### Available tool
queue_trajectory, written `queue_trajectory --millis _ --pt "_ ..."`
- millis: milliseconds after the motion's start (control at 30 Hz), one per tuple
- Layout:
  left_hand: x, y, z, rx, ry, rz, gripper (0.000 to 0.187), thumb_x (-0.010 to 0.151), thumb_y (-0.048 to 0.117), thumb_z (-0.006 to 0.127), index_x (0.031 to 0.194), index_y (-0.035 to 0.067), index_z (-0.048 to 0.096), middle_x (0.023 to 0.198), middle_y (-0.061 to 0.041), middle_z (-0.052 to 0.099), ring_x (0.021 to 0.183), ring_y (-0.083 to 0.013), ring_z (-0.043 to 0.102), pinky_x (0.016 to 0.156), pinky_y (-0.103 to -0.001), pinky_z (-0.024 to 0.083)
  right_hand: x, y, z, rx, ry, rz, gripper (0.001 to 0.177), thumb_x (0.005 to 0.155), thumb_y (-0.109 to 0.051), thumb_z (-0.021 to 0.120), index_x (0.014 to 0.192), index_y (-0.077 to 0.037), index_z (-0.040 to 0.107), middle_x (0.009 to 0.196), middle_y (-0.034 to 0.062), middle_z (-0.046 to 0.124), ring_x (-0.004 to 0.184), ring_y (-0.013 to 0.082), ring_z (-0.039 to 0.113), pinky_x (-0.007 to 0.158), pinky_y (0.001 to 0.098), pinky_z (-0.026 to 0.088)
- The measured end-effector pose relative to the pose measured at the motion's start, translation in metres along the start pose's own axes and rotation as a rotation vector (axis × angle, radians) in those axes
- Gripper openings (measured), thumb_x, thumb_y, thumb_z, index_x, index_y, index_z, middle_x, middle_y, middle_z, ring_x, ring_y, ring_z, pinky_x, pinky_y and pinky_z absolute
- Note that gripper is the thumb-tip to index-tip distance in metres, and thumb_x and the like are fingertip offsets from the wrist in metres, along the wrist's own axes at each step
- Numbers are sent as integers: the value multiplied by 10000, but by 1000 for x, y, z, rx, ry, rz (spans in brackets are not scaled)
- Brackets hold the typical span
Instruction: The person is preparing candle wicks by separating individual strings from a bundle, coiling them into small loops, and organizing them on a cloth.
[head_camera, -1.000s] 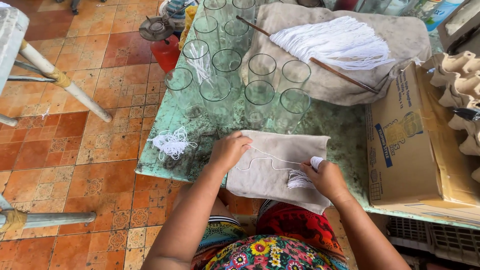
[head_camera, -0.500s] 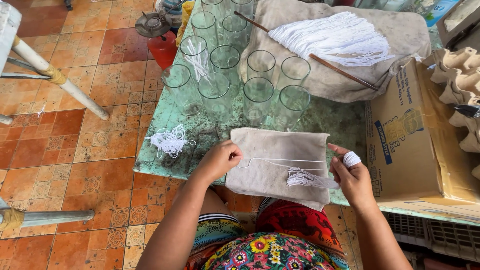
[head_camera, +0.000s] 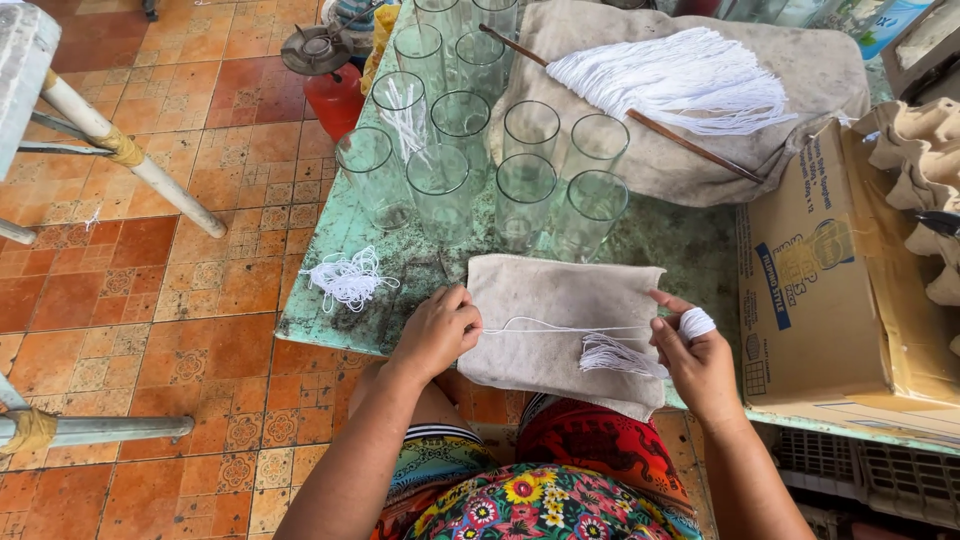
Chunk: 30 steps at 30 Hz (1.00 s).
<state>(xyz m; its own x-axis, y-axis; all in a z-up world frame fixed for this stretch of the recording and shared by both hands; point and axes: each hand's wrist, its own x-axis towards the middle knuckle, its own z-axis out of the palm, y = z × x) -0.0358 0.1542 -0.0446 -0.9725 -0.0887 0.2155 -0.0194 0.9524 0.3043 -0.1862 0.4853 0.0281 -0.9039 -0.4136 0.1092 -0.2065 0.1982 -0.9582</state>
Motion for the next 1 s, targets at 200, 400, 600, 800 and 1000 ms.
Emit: queue_trajectory --millis 200,400,600,800,1000 --pt "-3 -2 -11 -64 124 -61 161 797 246 711 757 177 570 1110 21 532 1099 -265 558 836 -411 509 6 -13 -30 688 -62 13 490 1002 -73 561 1481 6 495 814 61 625 565 58 509 465 185 402" --pt "-5 9 -51 -88 172 -26 162 805 106 730 830 172 584 1225 -15 554 1119 -271 503 992 -470 411 5 -21 -26 138 199 -167 512 1001 -43 651 1490 -24 501 992 67 661 641 108 480 581 236 416" --pt "0 6 -50 59 34 -128 84 832 222 800 804 172 739 1310 -27 603 1237 -305 495 1048 -538 371 -3 -37 -2 92 172 -409 588 958 32 668 1512 10 471 994 81 702 997 236 722 1194 477 485" --pt "15 117 -93 -966 234 -28 345 1067 204 469 1349 55 599 1391 -198 628 1288 -322 618 1087 -400 526 -21 -47 59 -321 -209 -748 732 908 -64 770 1539 -206 429 1016 41 792 852 165 751 794 317 601" --pt "12 149 -75 -1592 88 -179 326 965 150 693 1277 60 658 1141 -37 696 1108 -124 639 1007 -257 503 -21 -55 74 -241 55 -907 652 1000 -17 686 1567 -141 390 1055 44 772 871 189 716 829 322 558"
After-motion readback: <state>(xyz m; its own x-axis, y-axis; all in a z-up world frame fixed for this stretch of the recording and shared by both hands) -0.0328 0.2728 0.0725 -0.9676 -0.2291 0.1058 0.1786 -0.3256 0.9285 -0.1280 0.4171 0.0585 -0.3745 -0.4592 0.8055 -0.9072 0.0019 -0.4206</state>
